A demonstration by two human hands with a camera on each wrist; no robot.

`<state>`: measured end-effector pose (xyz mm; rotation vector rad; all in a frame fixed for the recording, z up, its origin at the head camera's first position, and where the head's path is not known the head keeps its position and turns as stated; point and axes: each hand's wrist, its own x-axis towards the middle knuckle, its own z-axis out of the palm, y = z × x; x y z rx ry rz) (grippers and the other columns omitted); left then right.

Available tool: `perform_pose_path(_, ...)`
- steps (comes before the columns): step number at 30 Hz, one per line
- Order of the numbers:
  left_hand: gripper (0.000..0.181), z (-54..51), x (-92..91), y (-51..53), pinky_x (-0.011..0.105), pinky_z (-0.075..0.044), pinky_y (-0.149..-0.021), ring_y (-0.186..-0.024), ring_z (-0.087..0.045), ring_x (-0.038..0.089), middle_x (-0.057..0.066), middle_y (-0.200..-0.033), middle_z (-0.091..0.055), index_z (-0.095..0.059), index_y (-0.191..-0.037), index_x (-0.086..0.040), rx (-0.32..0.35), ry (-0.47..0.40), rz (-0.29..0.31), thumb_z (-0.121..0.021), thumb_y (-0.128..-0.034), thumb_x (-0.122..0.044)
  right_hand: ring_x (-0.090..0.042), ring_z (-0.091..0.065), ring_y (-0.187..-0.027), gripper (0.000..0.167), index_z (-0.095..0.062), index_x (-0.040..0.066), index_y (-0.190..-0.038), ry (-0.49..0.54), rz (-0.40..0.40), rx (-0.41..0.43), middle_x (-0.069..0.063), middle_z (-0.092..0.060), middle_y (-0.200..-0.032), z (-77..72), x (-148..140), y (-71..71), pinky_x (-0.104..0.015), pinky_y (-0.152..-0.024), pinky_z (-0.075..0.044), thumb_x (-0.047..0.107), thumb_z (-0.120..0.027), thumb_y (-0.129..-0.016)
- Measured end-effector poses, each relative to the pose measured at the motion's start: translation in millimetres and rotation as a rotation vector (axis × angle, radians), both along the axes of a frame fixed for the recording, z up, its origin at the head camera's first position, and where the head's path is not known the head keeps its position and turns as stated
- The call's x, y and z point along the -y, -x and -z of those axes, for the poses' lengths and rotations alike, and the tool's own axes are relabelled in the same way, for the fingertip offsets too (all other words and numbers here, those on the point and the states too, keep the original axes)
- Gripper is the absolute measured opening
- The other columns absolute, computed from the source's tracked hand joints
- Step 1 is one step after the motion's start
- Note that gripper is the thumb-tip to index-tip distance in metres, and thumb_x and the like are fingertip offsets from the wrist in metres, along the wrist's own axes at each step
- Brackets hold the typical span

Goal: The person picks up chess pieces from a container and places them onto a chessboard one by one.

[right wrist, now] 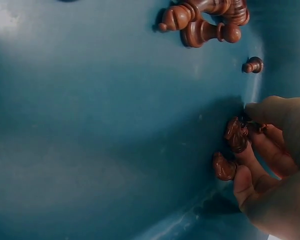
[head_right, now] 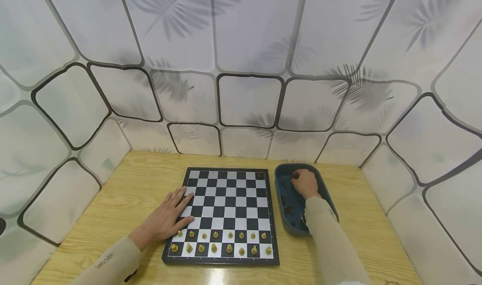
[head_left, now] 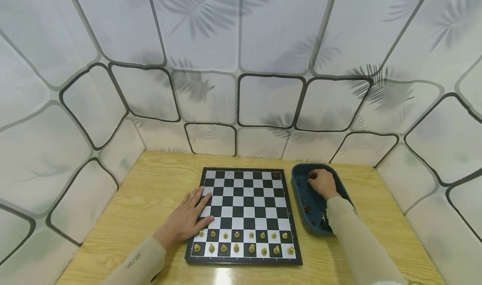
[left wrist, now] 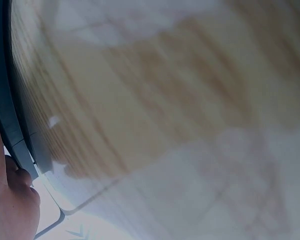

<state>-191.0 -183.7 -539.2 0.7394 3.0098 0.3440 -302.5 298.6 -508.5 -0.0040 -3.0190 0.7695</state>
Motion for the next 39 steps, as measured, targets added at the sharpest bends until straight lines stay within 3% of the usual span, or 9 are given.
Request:
perform_pose_path(26, 0.082, 0.7, -1.1, -0.1, 0.058, -0.018, -0.133, -0.162, -0.021, 0.042, 0.024, -0.174, -0.018, -0.029, -0.168, -0.011, 0.004, -0.01, -0.004, -0.043, -0.1065, -0.064, -0.042, -0.073, -0.099, 0.025, -0.076, -0.007, -0.115, -0.01, -0.007, -0.012, -0.028, -0.075, -0.115, -6.3, 4, -4.6, -0.056, -0.085, -0.061, 0.011, -0.069, -0.1)
perform_pose_path(39, 0.082, -0.1, -1.0, -0.5, 0.058, -0.02, -0.132, -0.161, -0.023, 0.043, 0.025, -0.174, -0.019, -0.03, -0.167, -0.01, -0.01, -0.012, -0.001, -0.044, -0.1066, -0.063, -0.041, -0.07, -0.093, 0.02, -0.076, -0.006, -0.109, -0.008, -0.061, -0.111, -0.026, -0.075, -0.105, -16.3, 9, -1.7, -0.056, -0.082, -0.059, 0.009, -0.07, -0.097)
